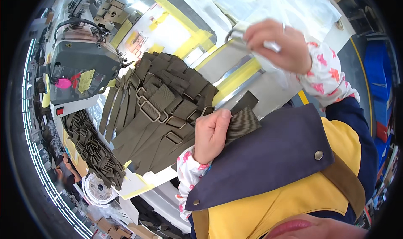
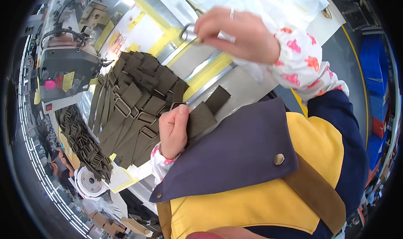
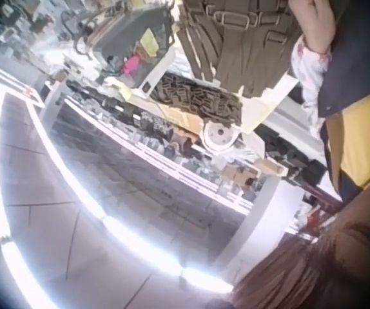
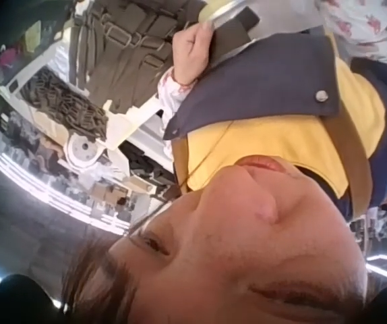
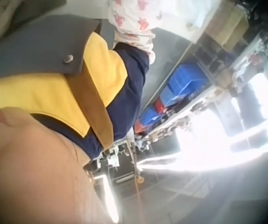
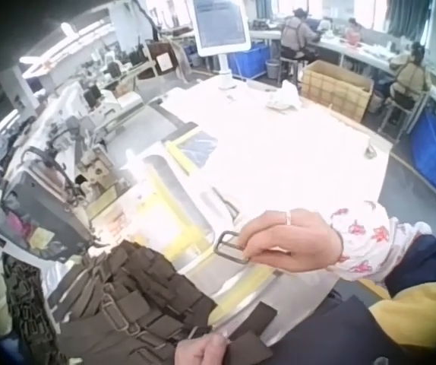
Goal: Attaching metal slide buckles to green webbing straps at a workbench.
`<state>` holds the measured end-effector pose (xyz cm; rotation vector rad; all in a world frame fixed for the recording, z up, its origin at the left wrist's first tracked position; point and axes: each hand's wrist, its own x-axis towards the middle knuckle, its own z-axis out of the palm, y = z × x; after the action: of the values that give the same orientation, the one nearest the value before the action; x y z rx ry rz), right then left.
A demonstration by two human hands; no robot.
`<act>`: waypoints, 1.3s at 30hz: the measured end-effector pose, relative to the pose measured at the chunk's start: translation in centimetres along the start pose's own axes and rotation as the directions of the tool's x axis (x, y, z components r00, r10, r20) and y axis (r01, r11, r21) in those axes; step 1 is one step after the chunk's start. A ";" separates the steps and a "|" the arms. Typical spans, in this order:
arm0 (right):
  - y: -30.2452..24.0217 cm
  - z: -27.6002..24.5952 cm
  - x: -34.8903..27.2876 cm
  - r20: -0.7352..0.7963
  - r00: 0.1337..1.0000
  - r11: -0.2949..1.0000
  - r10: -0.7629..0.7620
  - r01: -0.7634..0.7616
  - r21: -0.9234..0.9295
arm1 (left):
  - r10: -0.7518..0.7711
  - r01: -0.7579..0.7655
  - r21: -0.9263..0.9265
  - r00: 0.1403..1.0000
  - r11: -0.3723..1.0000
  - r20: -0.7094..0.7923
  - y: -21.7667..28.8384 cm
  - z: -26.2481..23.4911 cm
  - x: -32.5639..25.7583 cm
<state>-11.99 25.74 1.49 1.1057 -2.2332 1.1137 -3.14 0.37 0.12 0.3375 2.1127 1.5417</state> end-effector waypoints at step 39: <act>-2.4 5.0 -2.0 0.847 0.446 -0.190 0.288 -0.841 0.507 | 0.240 -0.277 -0.041 0.889 0.960 -0.391 -0.4 2.4 0.6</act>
<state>-8.90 21.82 -1.64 0.3380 -2.2385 3.4998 -2.31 2.49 -0.97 0.3142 2.3494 1.9951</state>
